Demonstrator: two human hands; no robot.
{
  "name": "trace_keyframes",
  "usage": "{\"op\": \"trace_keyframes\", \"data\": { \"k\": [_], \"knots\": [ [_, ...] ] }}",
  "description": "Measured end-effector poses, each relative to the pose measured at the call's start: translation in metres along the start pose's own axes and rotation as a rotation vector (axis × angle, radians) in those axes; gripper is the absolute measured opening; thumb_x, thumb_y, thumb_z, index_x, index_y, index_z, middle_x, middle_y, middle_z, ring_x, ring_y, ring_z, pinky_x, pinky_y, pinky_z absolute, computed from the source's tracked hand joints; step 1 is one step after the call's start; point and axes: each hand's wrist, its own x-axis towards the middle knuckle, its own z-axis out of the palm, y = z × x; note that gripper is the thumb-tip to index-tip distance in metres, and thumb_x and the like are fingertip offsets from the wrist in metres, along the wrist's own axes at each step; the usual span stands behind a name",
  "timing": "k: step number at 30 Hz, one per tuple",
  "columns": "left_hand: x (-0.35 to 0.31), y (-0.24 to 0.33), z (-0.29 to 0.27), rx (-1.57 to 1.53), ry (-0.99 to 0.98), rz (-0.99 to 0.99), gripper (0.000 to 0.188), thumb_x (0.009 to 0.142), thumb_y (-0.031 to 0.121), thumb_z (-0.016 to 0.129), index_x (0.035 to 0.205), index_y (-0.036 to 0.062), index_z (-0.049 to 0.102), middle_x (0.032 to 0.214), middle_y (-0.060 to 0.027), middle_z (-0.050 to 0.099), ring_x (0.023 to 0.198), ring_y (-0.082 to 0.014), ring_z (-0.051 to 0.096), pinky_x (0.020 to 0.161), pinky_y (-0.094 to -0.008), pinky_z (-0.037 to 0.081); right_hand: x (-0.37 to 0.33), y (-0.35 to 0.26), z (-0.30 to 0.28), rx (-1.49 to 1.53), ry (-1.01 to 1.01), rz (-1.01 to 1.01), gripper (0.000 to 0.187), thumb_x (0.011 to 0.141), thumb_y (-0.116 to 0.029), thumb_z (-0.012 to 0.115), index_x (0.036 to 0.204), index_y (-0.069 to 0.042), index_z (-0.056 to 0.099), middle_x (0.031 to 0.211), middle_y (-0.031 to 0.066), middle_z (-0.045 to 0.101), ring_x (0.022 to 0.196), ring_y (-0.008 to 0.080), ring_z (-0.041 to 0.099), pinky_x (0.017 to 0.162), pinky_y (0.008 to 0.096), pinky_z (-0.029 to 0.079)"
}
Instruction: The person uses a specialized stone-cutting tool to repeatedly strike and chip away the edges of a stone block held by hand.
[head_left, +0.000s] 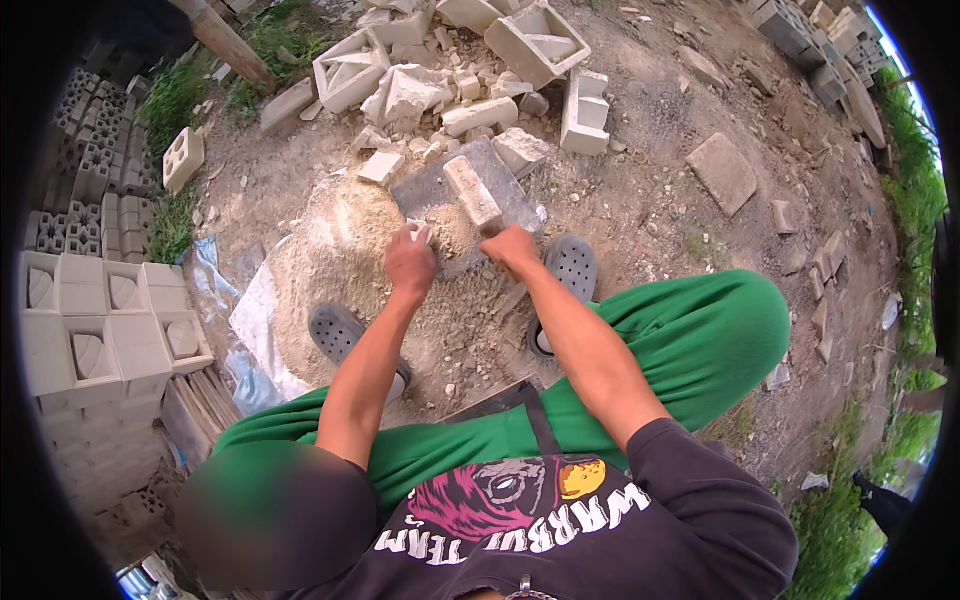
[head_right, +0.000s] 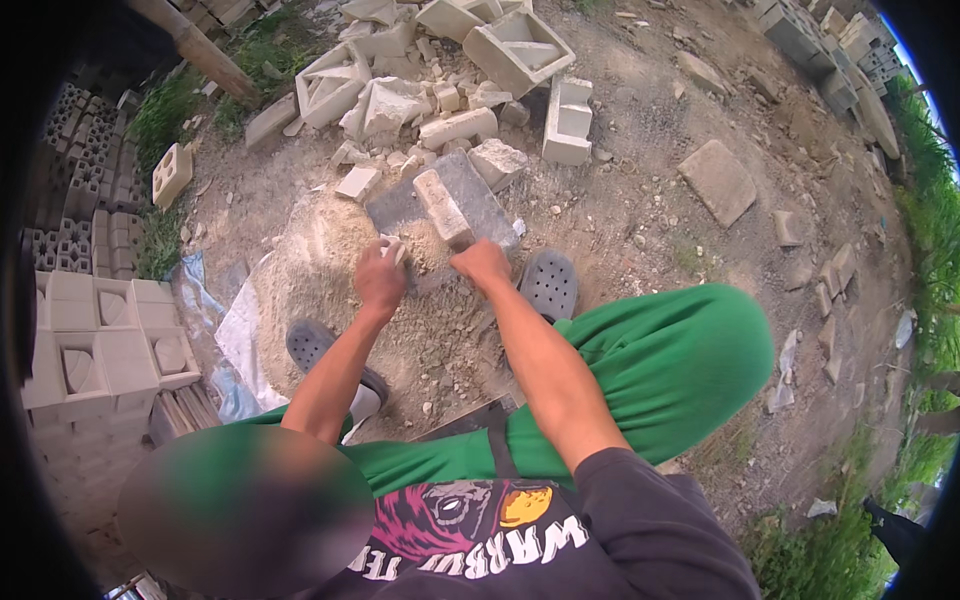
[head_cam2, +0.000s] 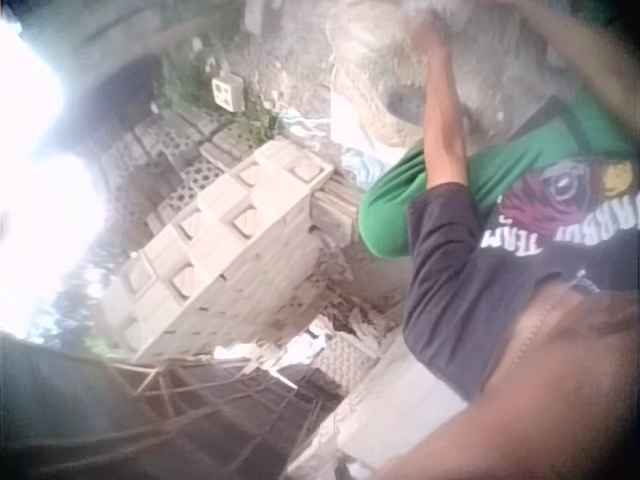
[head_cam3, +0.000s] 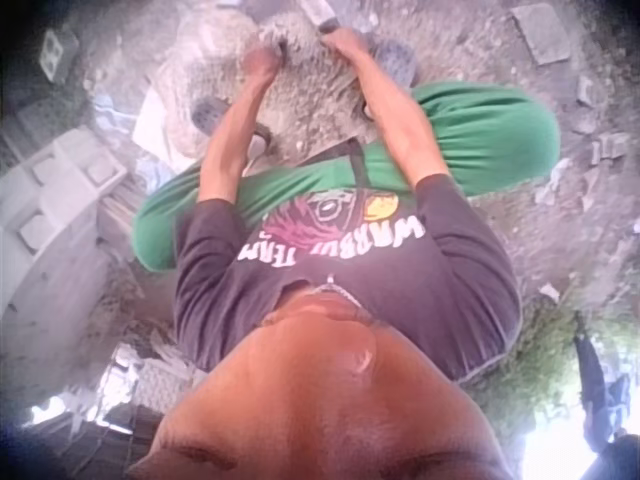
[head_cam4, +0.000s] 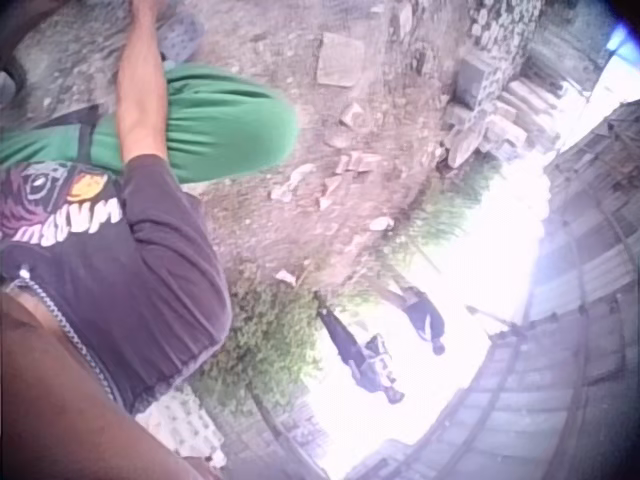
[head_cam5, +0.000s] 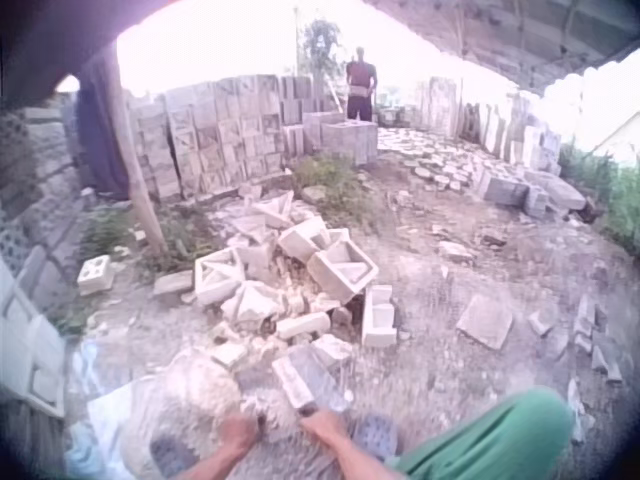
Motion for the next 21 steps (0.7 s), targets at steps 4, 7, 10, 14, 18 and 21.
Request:
{"op": "trace_keyframes", "data": {
  "k": [4, 7, 10, 14, 18, 21],
  "knots": [
    [0.005, 0.003, 0.006, 0.072, -0.215, 0.212, 0.021, 0.086, 0.016, 0.063, 0.106, 0.0103, 0.068, 0.093, -0.0131, 0.067, 0.091, -0.0330, 0.067, 0.076, -0.0496, 0.054, 0.005, 0.010, 0.020, 0.098, 0.060, -0.008, 0.045, 0.067, -0.031, 0.072, 0.096, 0.003, 0.074, 0.100, 0.0214, 0.074, 0.095, 0.0329, 0.073, 0.083, 0.0396, 0.057],
    [0.005, 0.014, 0.015, 0.058, -0.431, 0.138, 0.015, 0.088, 0.013, 0.059, 0.100, 0.0081, 0.066, 0.088, -0.0173, 0.066, 0.081, -0.0354, 0.069, 0.065, -0.0466, 0.056, 0.009, 0.022, 0.032, 0.255, 0.167, -0.141, 0.041, 0.068, -0.032, 0.076, 0.085, 0.005, 0.072, 0.074, 0.0178, 0.072, 0.069, 0.0266, 0.073, 0.067, 0.0381, 0.058],
    [0.009, -0.003, 0.030, 0.044, -0.426, 0.142, 0.017, 0.089, 0.012, 0.058, 0.104, 0.0086, 0.066, 0.089, -0.0163, 0.066, 0.084, -0.0348, 0.070, 0.067, -0.0476, 0.056, 0.008, 0.015, 0.037, 0.125, 0.261, -0.144, 0.043, 0.067, -0.033, 0.076, 0.087, 0.005, 0.073, 0.075, 0.0185, 0.073, 0.067, 0.0263, 0.073, 0.065, 0.0376, 0.058],
    [0.038, 0.004, 0.030, 0.018, -0.394, 0.182, 0.023, 0.089, 0.016, 0.062, 0.111, 0.0105, 0.067, 0.090, -0.0138, 0.067, 0.084, -0.0327, 0.070, 0.067, -0.0457, 0.056, 0.025, 0.031, 0.040, 0.179, 0.231, -0.120, 0.044, 0.067, -0.034, 0.076, 0.087, 0.005, 0.074, 0.073, 0.0185, 0.072, 0.067, 0.0276, 0.073, 0.066, 0.0376, 0.058],
    [0.051, -0.006, 0.004, 0.080, -0.376, 0.160, 0.033, 0.087, 0.024, 0.070, 0.119, 0.0130, 0.068, 0.096, -0.0081, 0.068, 0.088, -0.0282, 0.069, 0.069, -0.0417, 0.056, 0.018, 0.021, 0.034, 0.139, 0.169, -0.088, 0.044, 0.067, -0.034, 0.075, 0.085, 0.007, 0.073, 0.073, 0.0199, 0.072, 0.070, 0.0290, 0.074, 0.068, 0.0390, 0.058],
    [0.043, -0.032, -0.002, 0.040, -0.225, 0.116, 0.037, 0.087, 0.024, 0.070, 0.121, 0.0122, 0.066, 0.103, -0.0080, 0.066, 0.098, -0.0269, 0.066, 0.077, -0.0417, 0.056, 0.001, -0.010, 0.020, 0.043, 0.051, -0.063, 0.052, 0.066, -0.037, 0.074, 0.101, 0.002, 0.073, 0.106, 0.0253, 0.072, 0.103, 0.0396, 0.069, 0.089, 0.0439, 0.055]
  ]
}}
